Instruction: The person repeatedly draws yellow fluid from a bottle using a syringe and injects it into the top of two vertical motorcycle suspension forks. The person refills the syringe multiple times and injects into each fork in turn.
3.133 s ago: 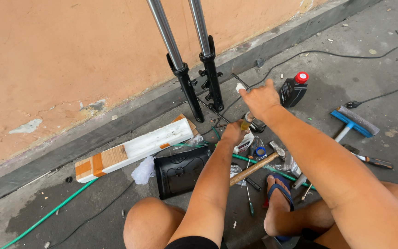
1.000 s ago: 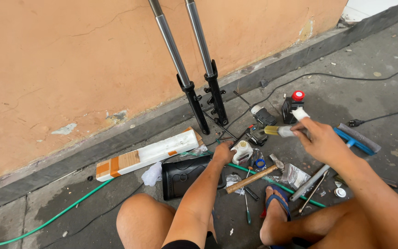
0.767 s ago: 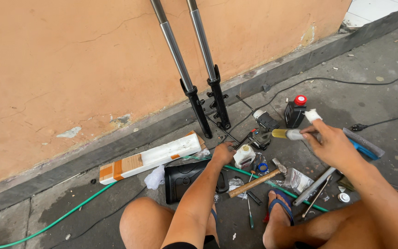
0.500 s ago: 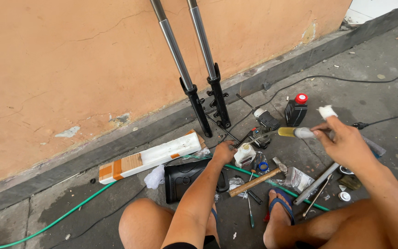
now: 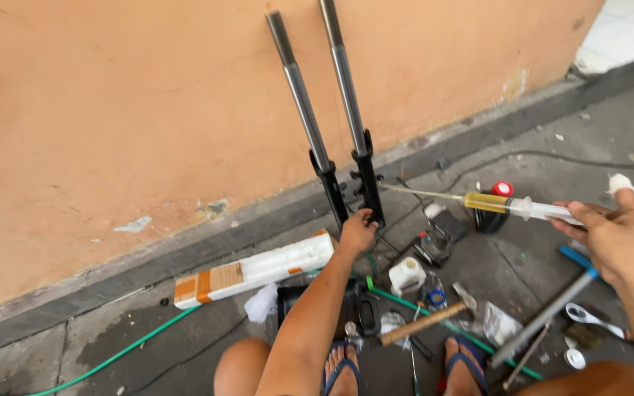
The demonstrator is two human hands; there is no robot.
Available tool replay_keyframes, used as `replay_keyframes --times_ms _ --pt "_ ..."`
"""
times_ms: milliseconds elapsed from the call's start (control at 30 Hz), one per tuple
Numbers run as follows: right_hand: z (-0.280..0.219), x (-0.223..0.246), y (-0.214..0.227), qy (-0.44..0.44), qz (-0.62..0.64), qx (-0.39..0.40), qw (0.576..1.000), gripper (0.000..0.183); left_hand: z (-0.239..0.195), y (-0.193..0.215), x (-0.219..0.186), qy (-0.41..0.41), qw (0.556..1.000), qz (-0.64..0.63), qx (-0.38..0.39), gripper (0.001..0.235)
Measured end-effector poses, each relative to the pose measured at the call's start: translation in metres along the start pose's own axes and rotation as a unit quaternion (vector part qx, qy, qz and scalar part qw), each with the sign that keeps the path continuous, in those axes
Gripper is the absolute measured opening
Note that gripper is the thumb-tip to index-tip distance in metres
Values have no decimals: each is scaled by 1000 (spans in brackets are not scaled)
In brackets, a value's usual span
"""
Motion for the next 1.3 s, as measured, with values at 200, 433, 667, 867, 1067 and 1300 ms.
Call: replay_keyframes --times_ms 200,433,667,867,1067,1300 --pt "70 62 -46 64 93 35 993 52 130 126 -5 -145 950 -26 -274 46" --pt "135 147 -126 115 147 44 982 45 199 261 -101 -114 913 -36 -390 76" --pt "112 249 -186 99 109 67 987 80 217 291 -169 -52 951 -125 -279 91" --pt "83 310 -211 102 52 81 990 72 202 283 -189 -73 946 -127 -291 59" --pt "62 360 -218 158 -60 83 982 75 162 269 -223 -112 951 -124 -260 56" --pt "24 394 -210 254 -164 105 947 47 133 254 -241 -155 955 -98 -235 44"
Point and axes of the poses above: each hand's wrist, its own z-axis towards the middle knuckle, its own y-axis out of the back of the hand, x = y × z, the point moved 4 cm from there along z, towards the middle knuckle, and after that the axes turned 6 degrees about -y, right-handed, at the moved point
